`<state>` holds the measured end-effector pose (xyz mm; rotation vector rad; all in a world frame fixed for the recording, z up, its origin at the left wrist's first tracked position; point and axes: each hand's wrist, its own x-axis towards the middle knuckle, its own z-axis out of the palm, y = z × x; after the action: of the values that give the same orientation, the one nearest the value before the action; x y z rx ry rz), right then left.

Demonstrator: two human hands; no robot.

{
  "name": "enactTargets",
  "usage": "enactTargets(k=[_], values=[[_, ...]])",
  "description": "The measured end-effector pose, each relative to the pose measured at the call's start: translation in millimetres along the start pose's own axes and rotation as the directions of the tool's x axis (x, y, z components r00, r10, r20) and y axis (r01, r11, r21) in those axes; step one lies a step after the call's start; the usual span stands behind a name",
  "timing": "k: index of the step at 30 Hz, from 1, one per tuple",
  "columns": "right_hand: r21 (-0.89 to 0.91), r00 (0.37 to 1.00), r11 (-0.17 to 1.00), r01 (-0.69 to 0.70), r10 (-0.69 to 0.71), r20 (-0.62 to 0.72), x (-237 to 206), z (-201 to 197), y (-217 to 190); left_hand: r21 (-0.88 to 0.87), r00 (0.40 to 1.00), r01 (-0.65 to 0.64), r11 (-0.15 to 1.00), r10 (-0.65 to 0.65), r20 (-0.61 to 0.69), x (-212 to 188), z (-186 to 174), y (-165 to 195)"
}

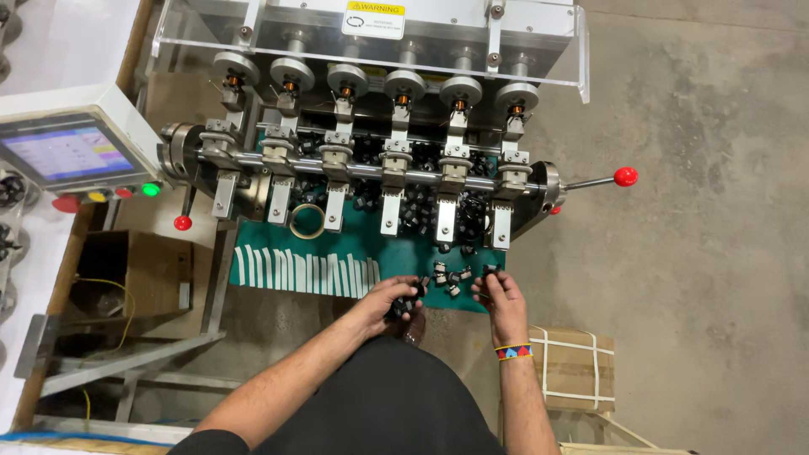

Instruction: The person repeatedly picks small black components and white strips from a green tray, places them into a multi-station machine, and uses pliers to adjust parts. The person also arranges the white strips and handles a roll of tape.

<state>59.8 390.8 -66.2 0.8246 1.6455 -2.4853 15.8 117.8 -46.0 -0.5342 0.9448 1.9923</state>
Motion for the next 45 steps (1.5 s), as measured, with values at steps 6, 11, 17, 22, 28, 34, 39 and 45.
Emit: enactTargets(k=[6, 11, 17, 22, 28, 34, 39, 45], values=[[-0.035, 0.996, 0.998, -0.052, 0.054, 0.074, 34.8, -8.9, -22.6, 0.011, 0.984, -0.093, 0.996, 0.094, -0.153, -10.0, -9.9, -30.8], [-0.006, 0.989, 0.997, -0.078, 0.078, 0.122, 45.0, -9.1, -21.8, -0.053, 0.989, -0.023, 0.998, 0.015, -0.145, -29.4, -5.2, -30.7], [0.023, 0.988, 0.997, -0.069, 0.065, 0.143, 45.0, -4.6, -21.3, 0.354, 0.986, -0.080, 0.932, 0.127, -0.110, -41.6, 27.8, -5.5], [-0.220, 0.978, 0.962, -0.164, 0.188, 0.092, 20.7, 16.0, -19.8, 0.912, 0.649, -0.409, 0.021, 0.709, 0.275, -36.1, 55.5, 12.9], [-0.350, 0.946, 0.937, 0.016, 0.098, 0.308, -6.8, 52.2, 23.5, 0.924, 0.665, -0.334, -0.185, 0.649, 0.371, -30.1, 68.9, 23.3], [-0.192, 0.955, 0.979, 0.069, -0.009, 0.297, 4.4, 51.2, 48.0, 0.860, 0.768, -0.437, 0.262, 0.606, 0.206, -16.3, 38.8, 19.1], [-0.114, 0.972, 0.990, -0.079, 0.102, 0.210, 20.3, 61.4, 34.8, 0.044, 0.966, -0.067, 0.997, 0.076, -0.248, -12.2, -12.3, 2.6], [-0.047, 0.984, 0.996, -0.076, 0.082, 0.158, 34.9, 78.9, 16.4, -0.103, 0.969, -0.051, 0.993, 0.025, -0.245, -28.4, -41.9, -7.0]])
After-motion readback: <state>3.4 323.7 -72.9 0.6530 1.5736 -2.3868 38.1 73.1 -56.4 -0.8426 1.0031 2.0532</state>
